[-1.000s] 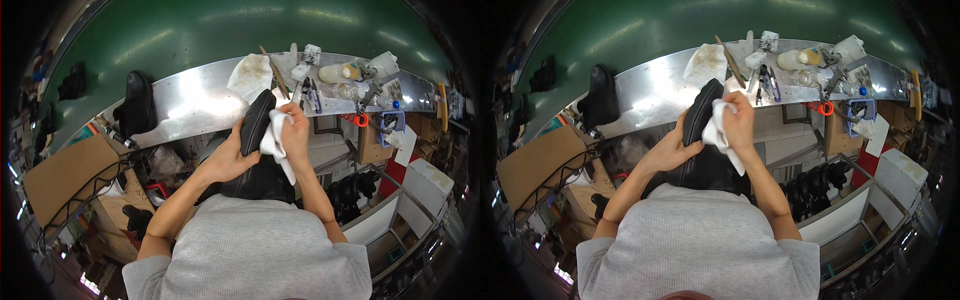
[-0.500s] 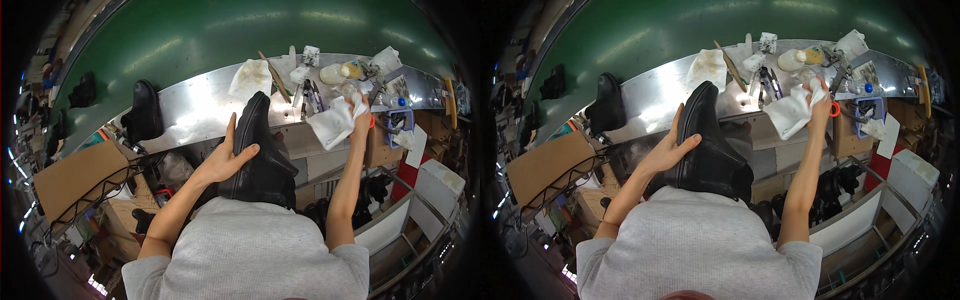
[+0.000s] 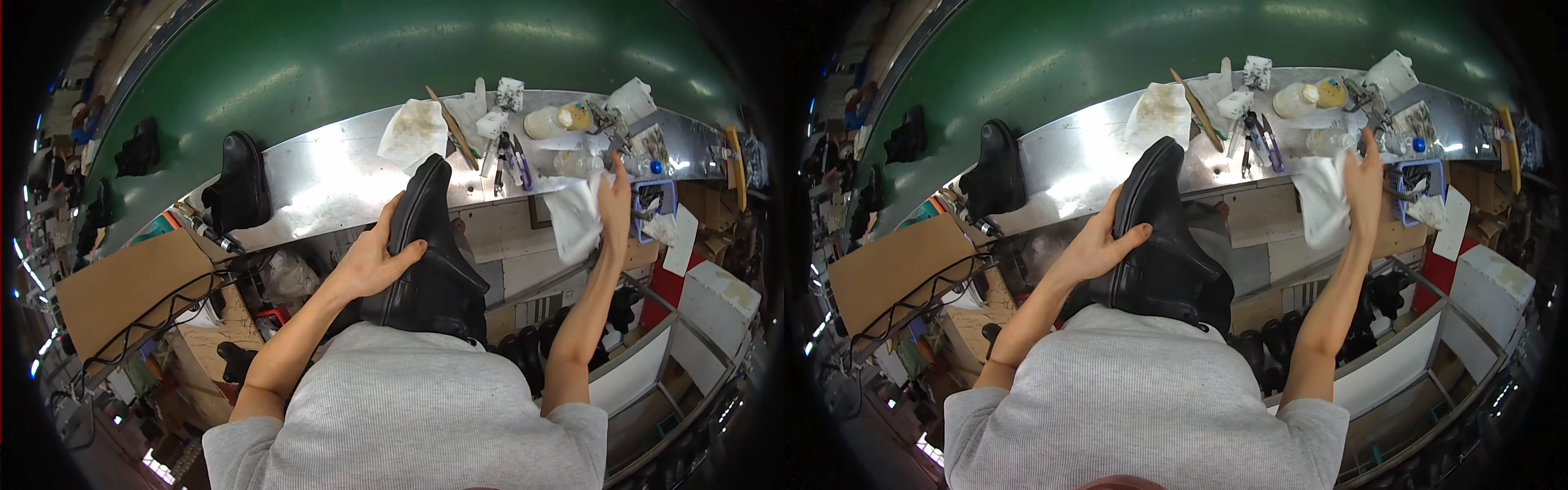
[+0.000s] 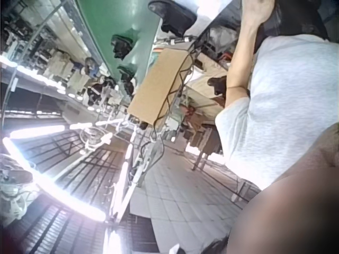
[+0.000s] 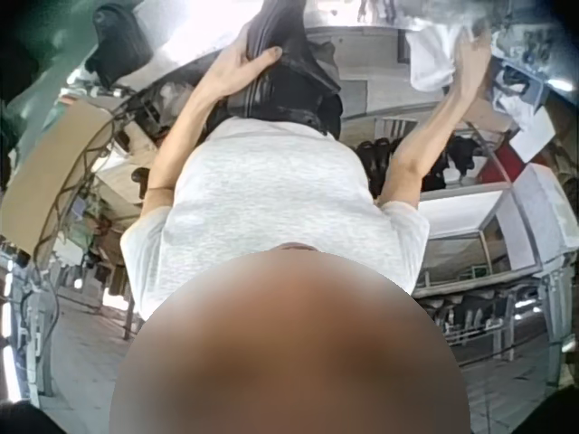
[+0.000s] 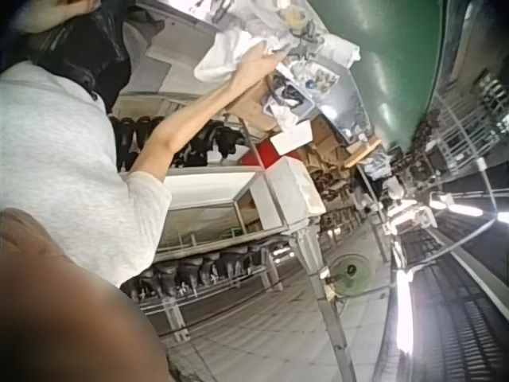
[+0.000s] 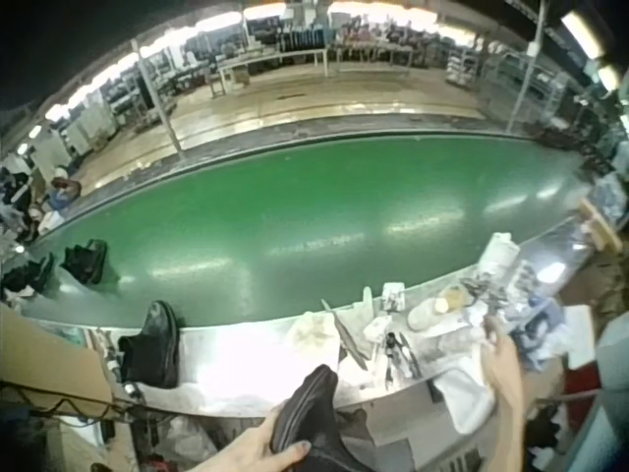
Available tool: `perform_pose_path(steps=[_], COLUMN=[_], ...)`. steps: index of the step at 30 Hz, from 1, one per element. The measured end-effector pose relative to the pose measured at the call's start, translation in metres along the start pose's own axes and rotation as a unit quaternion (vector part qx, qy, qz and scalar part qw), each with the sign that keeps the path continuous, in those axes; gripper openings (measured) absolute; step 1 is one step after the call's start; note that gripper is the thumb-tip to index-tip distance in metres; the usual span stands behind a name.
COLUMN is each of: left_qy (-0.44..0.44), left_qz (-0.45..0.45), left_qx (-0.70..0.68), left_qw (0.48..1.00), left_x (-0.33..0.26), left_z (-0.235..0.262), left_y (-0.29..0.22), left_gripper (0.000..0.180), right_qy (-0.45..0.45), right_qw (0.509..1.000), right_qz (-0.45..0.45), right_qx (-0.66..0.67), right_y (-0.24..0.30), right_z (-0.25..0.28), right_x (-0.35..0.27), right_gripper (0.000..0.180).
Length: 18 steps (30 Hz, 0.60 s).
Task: Clean and inspect black leather boots at a footwear manufacturing station.
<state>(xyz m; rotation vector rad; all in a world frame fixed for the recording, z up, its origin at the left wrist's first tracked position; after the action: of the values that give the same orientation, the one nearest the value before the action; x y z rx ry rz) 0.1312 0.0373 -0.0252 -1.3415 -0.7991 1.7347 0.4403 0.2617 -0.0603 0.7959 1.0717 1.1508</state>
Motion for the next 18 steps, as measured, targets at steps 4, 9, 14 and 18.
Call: perform_pose_path(steps=[4,9,14,18], left_qy=[-0.004,0.002,-0.015,0.004], left_qz=[0.022,0.012,-0.005,0.033], left_qx=[0.02,0.01,0.062,0.048], left_qw=[1.0,1.0,0.998,0.998], left_x=[-0.009,-0.015,-0.023,-0.025], left_z=[0.001,0.003,0.008,0.009], left_y=[-0.003,-0.009,-0.016,-0.013], left_gripper=[0.081,0.084,0.084,0.084], right_qy=[0.439,0.428,0.43,0.414], right_qw=[0.894,0.901,0.902,0.909], right_qz=[0.009,-0.033,0.024,-0.004], right_qx=[0.083,0.067,0.038,0.052], right_y=[0.071,0.068,0.063,0.056], right_z=[-0.106,-0.167,-0.179,-0.182], right_x=[-0.122,-0.164,-0.162,-0.163], right_gripper=[0.047,0.03,0.017,0.013])
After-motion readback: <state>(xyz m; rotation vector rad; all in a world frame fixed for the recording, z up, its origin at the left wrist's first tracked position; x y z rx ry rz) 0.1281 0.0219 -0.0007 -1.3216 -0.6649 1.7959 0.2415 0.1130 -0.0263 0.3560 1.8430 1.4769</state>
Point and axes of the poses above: each hand's wrist, its own x-axis towards the middle knuckle, its own z-axis out of the back of the hand, y = z × x, the point moved 5 cm from there along x, towards the middle knuckle, and after that the axes turned 6 degrees about -y, right-handed, at the moved point
